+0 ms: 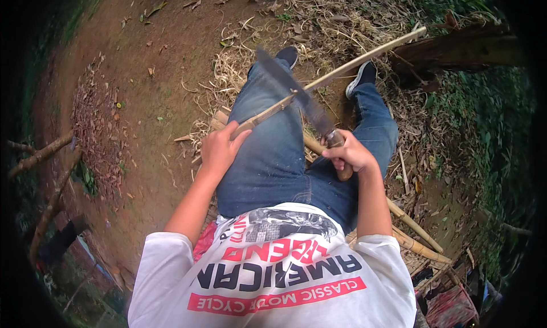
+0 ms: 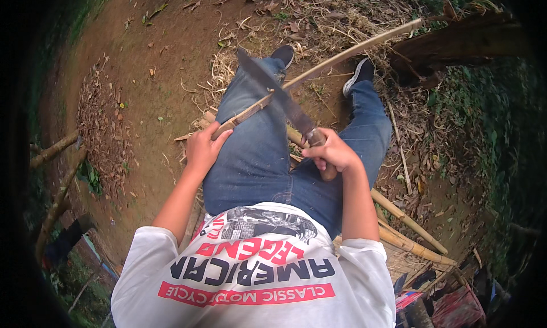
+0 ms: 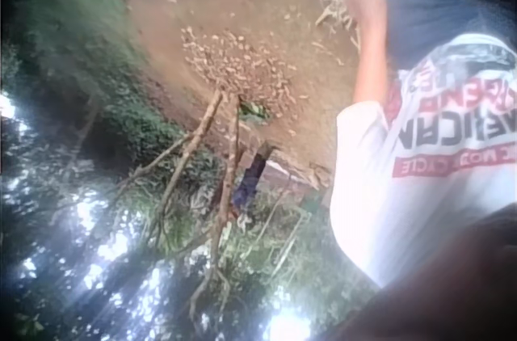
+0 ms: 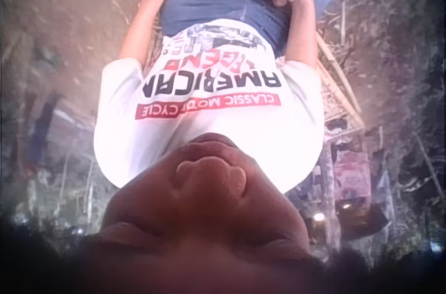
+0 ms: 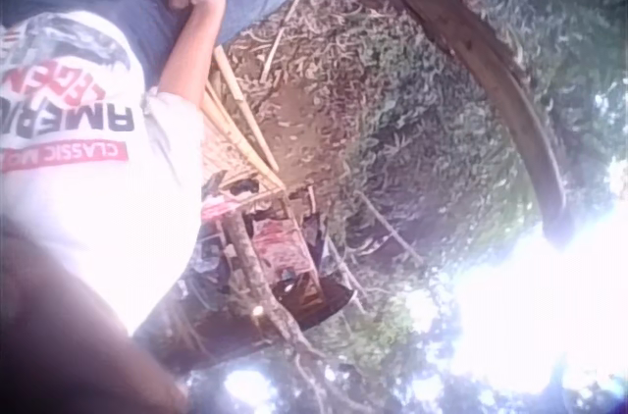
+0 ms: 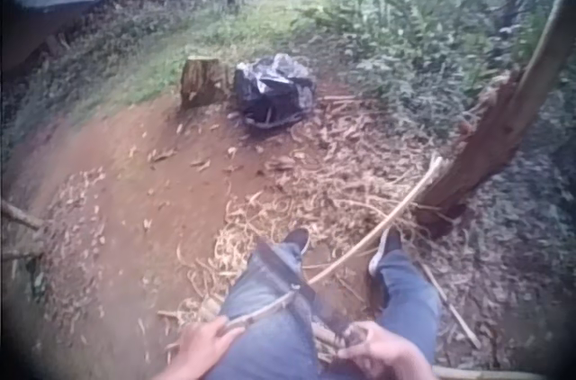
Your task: The person holds a thin bamboo strip and scrapes its surface using a large blade, removing shavings until a section is thinned.
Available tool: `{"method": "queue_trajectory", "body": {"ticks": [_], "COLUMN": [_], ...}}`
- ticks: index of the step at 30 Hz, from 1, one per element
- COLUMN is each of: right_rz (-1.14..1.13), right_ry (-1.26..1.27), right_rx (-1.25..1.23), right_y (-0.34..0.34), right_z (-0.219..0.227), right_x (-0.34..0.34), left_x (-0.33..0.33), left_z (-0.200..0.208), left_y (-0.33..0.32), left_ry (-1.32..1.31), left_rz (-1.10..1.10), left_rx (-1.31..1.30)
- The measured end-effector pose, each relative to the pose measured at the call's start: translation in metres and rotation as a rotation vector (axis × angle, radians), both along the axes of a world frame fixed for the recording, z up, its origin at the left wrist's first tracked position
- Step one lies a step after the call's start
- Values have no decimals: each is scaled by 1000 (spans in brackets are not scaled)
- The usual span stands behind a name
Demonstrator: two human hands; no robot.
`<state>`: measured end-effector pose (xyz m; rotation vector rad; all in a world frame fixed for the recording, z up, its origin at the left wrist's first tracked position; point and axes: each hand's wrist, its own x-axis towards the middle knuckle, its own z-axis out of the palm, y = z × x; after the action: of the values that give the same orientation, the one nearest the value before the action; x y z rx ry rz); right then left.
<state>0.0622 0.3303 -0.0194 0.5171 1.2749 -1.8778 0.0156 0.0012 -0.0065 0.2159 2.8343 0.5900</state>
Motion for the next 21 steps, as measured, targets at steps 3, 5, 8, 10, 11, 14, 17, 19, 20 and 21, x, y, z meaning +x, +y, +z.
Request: {"method": "queue_trajectory", "body": {"ticks": [3,5,8,10,11,14,17,19,20,21], "right_rz": [-110,94,86,61,50,20,4,-8,-15,-33], "right_ry": [-70,-35,-103,-152,-175,-231,-241,-255,-262,-192], "right_rx": [-25,0,-168,-283,-341,-431,-497,-545,-569,-415], "right_y": [-15,-27,-22,-18,-17,-16,-15,-16,-16,-20], "right_z": [-4,0,2,-6,-12,-21,-23,-25,-25,-23], "right_x": [0,9,11,11,13,17,18,17,17,16], "left_x": [-1,3,2,3,3,0,-1,-1,1,1], "left_z": [-5,-7,-9,-8,-6,0,2,4,5,4], "left_y": [5,-1,-4,-3,-1,2,4,4,6,6], "left_ry": [32,13,69,73,49,26,28,31,32,34], "left_rz": [8,18,1,-6,-1,-3,-9,3,15,27], "left_rx": [-7,-3,37,26,2,-29,-40,-30,-14,2]}}
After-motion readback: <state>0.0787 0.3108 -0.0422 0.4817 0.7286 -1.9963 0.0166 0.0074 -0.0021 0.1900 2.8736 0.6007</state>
